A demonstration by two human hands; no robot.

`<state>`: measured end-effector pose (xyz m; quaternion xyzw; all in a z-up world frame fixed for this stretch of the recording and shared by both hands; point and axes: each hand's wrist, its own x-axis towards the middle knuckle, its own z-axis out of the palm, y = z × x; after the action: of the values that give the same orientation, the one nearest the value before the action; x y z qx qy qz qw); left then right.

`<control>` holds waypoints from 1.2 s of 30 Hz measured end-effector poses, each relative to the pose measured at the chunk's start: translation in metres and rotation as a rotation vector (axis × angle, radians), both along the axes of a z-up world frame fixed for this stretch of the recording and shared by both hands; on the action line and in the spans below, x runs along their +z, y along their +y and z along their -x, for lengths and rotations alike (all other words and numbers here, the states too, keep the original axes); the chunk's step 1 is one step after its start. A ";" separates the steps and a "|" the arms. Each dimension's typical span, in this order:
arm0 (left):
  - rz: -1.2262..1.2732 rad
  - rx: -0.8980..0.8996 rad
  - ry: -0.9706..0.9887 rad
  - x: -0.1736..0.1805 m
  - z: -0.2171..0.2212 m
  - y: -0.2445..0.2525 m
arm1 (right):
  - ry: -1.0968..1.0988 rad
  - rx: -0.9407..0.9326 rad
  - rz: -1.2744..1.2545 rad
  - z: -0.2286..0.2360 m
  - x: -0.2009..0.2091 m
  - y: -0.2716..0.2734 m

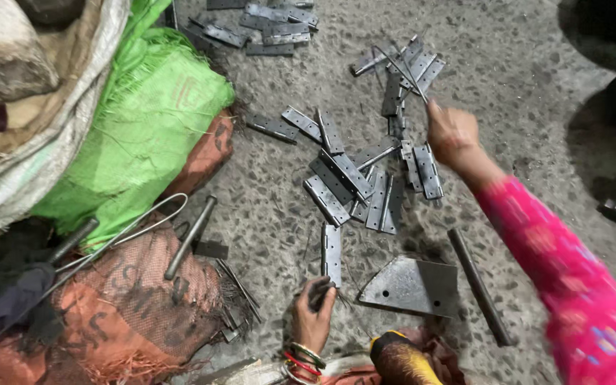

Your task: The person sits on the floor and assembles metal hinges by hand. They pick up hinge plates and pins from a pile, insert the pins into the plates, and place the assembled hinges back on the floor.

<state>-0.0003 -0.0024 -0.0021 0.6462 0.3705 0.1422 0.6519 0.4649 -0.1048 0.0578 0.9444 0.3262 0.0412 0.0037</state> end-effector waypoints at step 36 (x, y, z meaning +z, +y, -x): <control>-0.097 -0.063 -0.011 -0.002 -0.003 -0.003 | -0.061 -0.274 -0.195 0.103 0.015 -0.172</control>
<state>0.0022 -0.0051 -0.0039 0.6875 0.3391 0.1428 0.6261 0.3617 -0.2767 0.0730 0.9742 0.1885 0.1006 -0.0724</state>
